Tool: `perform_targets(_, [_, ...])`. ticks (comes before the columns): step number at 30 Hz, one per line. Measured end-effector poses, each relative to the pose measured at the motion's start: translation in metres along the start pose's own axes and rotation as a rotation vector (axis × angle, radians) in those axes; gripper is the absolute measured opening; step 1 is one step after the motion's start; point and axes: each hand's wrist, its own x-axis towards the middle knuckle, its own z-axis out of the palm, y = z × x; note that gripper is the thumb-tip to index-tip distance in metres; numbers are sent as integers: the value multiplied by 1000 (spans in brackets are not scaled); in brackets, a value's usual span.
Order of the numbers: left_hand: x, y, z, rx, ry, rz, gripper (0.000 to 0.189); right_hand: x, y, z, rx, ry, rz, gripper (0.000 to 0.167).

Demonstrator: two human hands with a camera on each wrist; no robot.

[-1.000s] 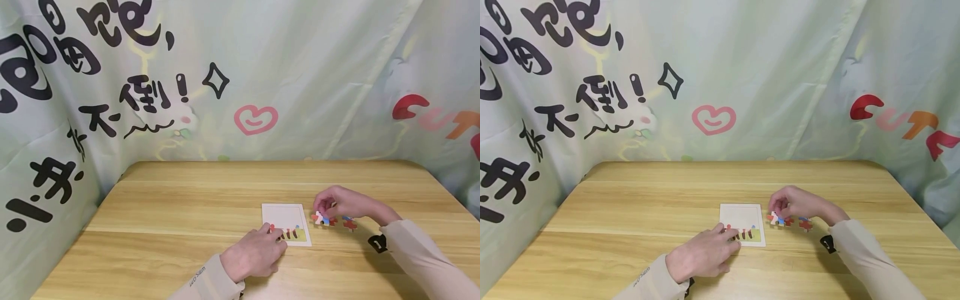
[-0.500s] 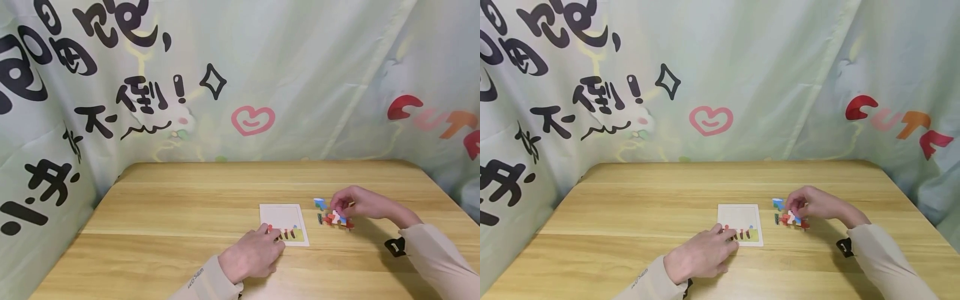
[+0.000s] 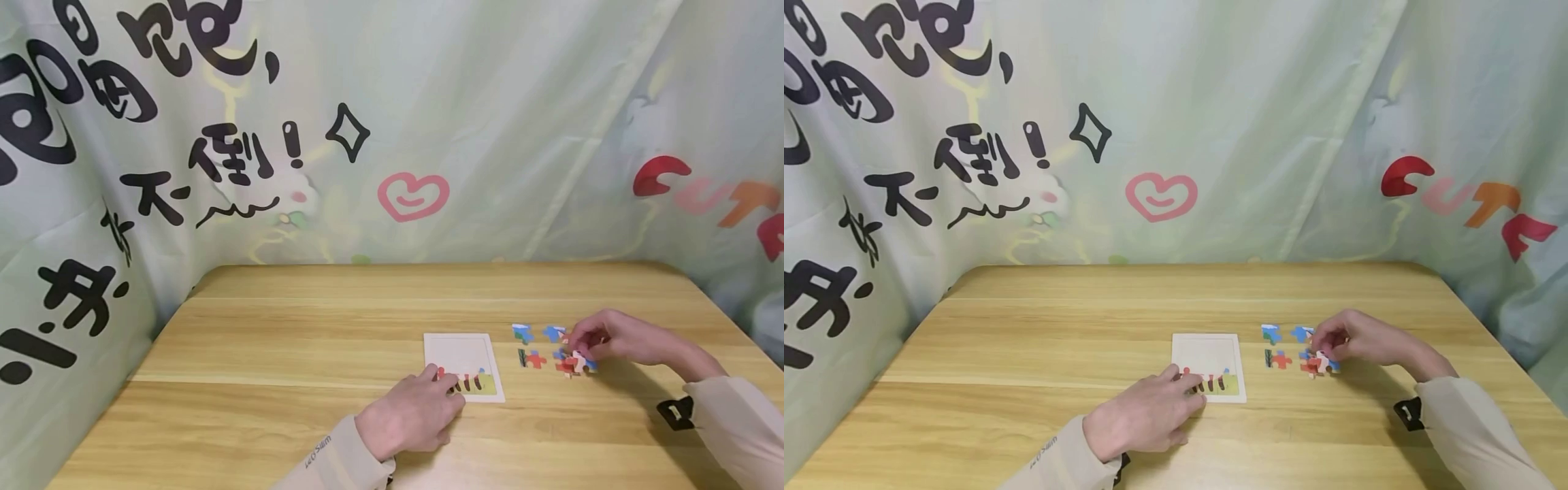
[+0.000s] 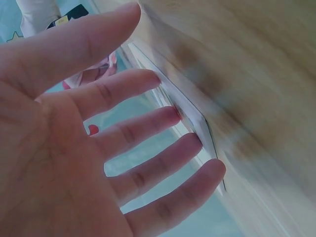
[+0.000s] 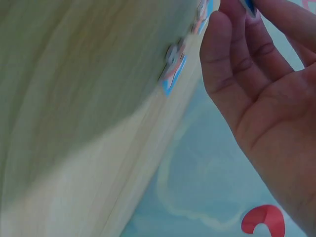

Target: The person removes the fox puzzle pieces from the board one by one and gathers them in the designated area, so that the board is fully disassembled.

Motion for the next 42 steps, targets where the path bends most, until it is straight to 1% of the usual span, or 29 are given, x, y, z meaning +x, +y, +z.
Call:
perform_targets(4, [0, 0, -1, -2, -11, 1, 37, -9, 5, -1, 1, 14, 8, 34])
perform_targets(10, [0, 0, 0, 17, -11, 3, 39, -18, 9, 0, 1, 23, 78, 30])
perform_targets(17, [0, 0, 1, 15, 3, -1, 40, -24, 13, 0, 5, 28, 151, 25])
perform_targets(23, [-1, -1, 1, 20, 18, 23, 41, -29, 11, 3, -54, 55, 199, 22])
perform_targets(28, [-2, -2, 2, 33, 35, 41, 40, -28, 9, 3, -113, 76, 201, 22])
perform_targets(34, [-2, -2, 1, 29, 25, 62, 44, -29, 4, 1, -172, 68, 225, 19])
perform_targets(38, [-2, -2, 0, 22, 27, 61, 47, -24, 1, -1, -216, 92, 196, 20])
perform_targets(42, [-2, -4, 0, 3, 16, 52, 47, -13, -5, 1, -213, 93, 172, 19])
